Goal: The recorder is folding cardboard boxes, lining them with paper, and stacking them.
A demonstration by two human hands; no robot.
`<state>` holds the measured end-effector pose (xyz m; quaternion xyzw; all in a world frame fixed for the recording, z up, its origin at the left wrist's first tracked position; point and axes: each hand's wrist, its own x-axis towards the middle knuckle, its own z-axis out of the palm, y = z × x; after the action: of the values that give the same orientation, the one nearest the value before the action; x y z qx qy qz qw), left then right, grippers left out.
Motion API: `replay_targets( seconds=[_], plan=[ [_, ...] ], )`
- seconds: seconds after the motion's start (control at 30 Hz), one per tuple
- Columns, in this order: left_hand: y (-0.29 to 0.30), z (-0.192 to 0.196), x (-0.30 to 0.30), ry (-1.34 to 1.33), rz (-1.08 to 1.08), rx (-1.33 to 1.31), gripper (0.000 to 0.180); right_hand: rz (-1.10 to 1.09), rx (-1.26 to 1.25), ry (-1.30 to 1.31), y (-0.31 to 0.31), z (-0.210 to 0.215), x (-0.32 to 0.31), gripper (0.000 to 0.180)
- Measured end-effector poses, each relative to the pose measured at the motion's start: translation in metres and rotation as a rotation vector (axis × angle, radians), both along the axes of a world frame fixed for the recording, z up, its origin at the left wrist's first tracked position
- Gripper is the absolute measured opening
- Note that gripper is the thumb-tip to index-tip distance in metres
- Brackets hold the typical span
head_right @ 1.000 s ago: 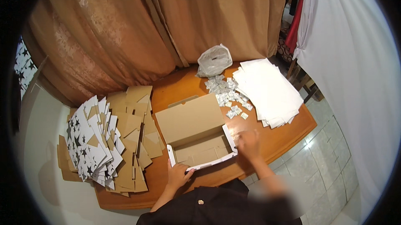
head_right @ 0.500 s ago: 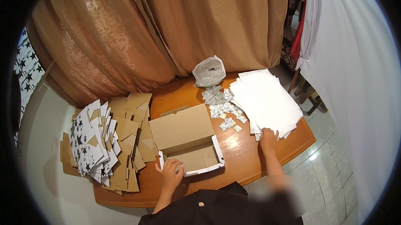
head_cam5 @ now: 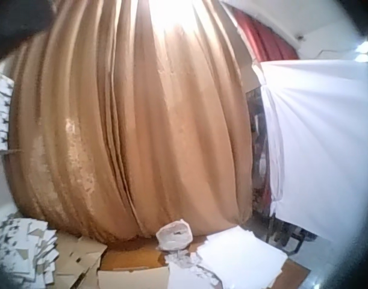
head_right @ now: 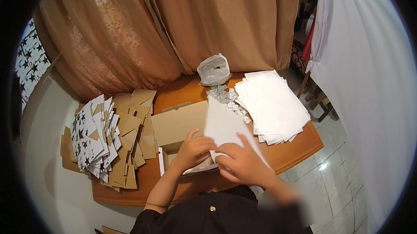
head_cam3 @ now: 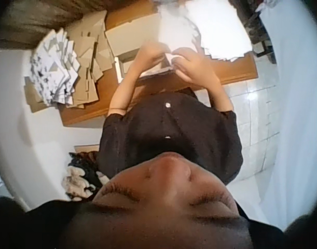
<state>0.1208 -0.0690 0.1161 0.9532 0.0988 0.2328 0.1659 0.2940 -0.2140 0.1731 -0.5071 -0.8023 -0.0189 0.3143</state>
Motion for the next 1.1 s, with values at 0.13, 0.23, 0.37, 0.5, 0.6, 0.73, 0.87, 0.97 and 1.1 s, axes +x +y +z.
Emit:
replay_targets(
  seconds=[0.13, 0.23, 0.37, 0.5, 0.6, 0.73, 0.87, 0.97, 1.1],
  plan=[
    [-0.004, 0.010, -0.023, -0.454, 0.195, -0.491, 0.011, -0.162, 0.161, 0.328, -0.023, -0.004, 0.039, 0.048],
    [-0.009, 0.035, -0.042, -0.662, 0.459, -0.744, 0.017, -0.180, 0.147, 0.803, -0.008, -0.020, 0.044, 0.076],
    [0.004, 0.049, -0.058, -0.832, 0.621, -0.810, 0.028, 0.079, -0.138, 1.135, 0.021, -0.040, 0.013, 0.080],
    [0.022, 0.025, -0.085, -0.803, 0.738, -0.801, 0.028, 0.125, -0.641, 1.284, 0.038, -0.072, -0.009, 0.052],
    [0.037, 0.000, -0.095, -0.835, 0.739, -0.837, 0.027, -0.035, -0.678, 1.401, 0.049, -0.089, -0.028, 0.024],
    [0.057, -0.028, -0.112, -0.527, 0.941, -0.772, 0.022, -0.263, -0.692, 1.138, 0.069, -0.138, -0.041, 0.024],
    [0.040, -0.026, -0.091, -0.342, 0.882, -0.001, 0.033, -0.501, -0.385, 0.806, 0.081, -0.196, -0.052, 0.024],
    [0.034, -0.057, -0.092, 0.078, 0.292, 0.087, 0.041, -0.659, -0.211, 0.475, 0.080, -0.201, -0.073, 0.021],
    [0.030, -0.119, -0.092, 0.500, 0.112, -0.061, 0.052, -0.700, -0.161, 0.382, 0.083, -0.204, -0.073, 0.020]
  ],
)
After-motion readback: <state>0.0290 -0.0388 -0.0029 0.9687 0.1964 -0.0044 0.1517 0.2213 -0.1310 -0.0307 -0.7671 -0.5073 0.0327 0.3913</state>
